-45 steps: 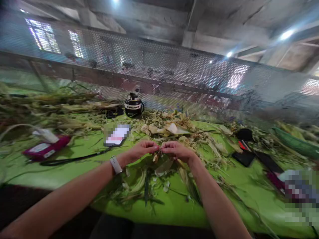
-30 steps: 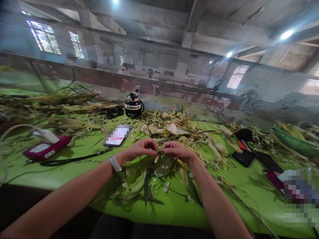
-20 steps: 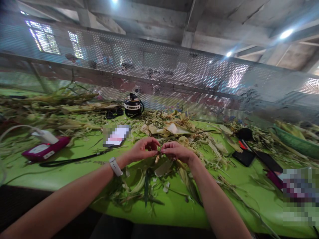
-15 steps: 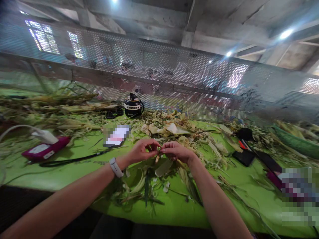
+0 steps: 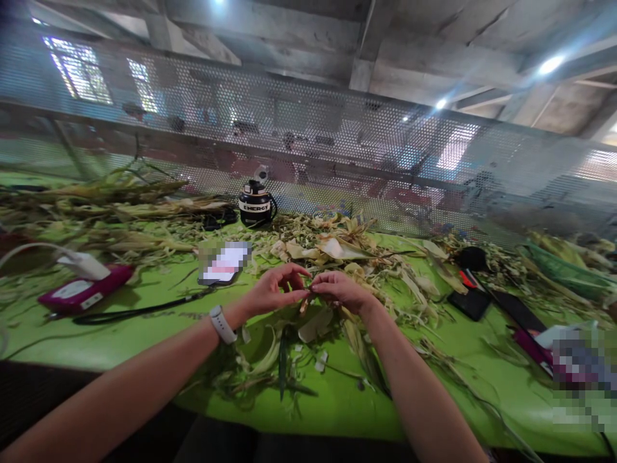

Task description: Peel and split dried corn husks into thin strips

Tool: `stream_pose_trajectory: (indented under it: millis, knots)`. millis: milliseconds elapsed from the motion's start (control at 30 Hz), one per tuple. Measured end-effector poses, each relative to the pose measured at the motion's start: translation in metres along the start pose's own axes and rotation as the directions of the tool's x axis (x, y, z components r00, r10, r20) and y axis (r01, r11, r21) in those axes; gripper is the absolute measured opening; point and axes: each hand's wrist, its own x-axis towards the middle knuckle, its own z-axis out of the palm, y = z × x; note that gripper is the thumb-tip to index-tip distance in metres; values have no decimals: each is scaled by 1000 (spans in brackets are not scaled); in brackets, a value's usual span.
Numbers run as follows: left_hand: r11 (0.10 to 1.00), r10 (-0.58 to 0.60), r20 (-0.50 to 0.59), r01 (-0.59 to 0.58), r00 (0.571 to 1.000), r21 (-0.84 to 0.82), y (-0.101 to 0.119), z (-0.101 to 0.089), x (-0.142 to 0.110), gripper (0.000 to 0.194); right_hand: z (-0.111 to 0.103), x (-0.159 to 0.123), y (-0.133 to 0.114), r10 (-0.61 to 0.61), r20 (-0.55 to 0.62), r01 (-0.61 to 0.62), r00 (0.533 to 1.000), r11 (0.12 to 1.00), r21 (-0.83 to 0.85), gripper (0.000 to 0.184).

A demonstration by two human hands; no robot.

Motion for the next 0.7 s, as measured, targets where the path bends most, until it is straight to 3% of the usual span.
stream_pose_trajectory:
  millis: [300,567,700]
  knots:
    - [980,-79,-3,77,997,-181,-5,2,4,23,1,0,0,-50,16,52,999,987,-153,39]
    - [971,-97,9,97,995,-220,-4,1,3,31,4,-3,-5,-49,-6,47,999,978,-204,39]
    - [966,-102,6,101,995,-238,-4,2,3,33,7,0,-3,-145,-26,134,989,957,-257,40]
